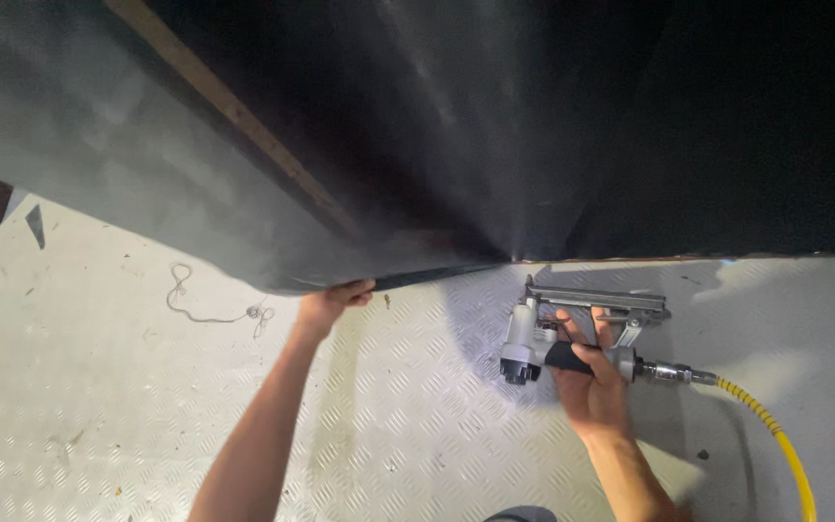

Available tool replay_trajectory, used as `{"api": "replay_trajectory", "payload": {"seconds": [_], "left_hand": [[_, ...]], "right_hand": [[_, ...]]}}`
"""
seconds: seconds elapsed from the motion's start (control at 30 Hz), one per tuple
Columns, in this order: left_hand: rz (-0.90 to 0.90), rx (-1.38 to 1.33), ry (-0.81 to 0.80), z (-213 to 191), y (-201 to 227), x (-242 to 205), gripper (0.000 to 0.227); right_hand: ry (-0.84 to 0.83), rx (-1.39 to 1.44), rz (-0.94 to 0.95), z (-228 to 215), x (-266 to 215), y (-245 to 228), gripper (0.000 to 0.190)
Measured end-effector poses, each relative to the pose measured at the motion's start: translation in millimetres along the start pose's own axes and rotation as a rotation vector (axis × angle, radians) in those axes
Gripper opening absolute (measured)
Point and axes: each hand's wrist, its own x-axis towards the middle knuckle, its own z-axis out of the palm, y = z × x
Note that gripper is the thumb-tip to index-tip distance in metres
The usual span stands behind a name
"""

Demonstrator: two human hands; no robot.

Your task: The person pulls black fabric tight over a wooden furniture frame and secures it using a pneumatic staple gun, moving along the edge to finish the upholstery.

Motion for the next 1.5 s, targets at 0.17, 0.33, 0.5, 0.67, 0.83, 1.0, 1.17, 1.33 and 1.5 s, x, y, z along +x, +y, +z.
{"api": "replay_trajectory", "payload": {"seconds": [0.17,0.33,0.5,0.67,0.83,1.0,1.17,1.33,1.5], "left_hand": [[0.156,0.256,0.308,30.4,3.8,-3.8,0.022],[0.237,0.357,0.43,43.3,11.7,-1.5,0.024],[0.34,0.344,0.4,39.8,4.5,-2.4,0.028],[0.637,0.689,0.538,36.1,-2.8,-0.2,0.048],[0.381,0.577,0.478,27.3,-15.4,6.4,0.046],[0.524,0.253,0.246,17.8,-25.3,29.1,0.025],[0.264,0.509,0.351,4.6,-23.2,37.8,0.05],[0.209,0.506,0.253,-2.3,-7.4,35.3,0.051],[0.392,0.368,0.141,0.2,5.4,26.1,0.033]], "right_hand": [[0.032,-0.034,0.014,6.0,-6.9,-1.4,0.057],[0.003,-0.051,-0.002,11.7,-6.1,-1.6,0.059],[0.054,-0.025,0.013,14.7,-5.2,-1.7,0.06],[-0.007,0.009,0.01,13.7,-2.7,-4.4,0.058],[-0.013,0.047,0.061,17.6,3.5,3.9,0.058],[-0.012,-0.005,0.188,29.4,21.3,22.3,0.062],[-0.007,-0.035,0.189,38.9,26.7,32.0,0.067],[-0.044,-0.056,0.193,33.1,26.0,26.4,0.066],[-0.025,-0.018,0.174,32.1,25.3,27.6,0.06]]}}
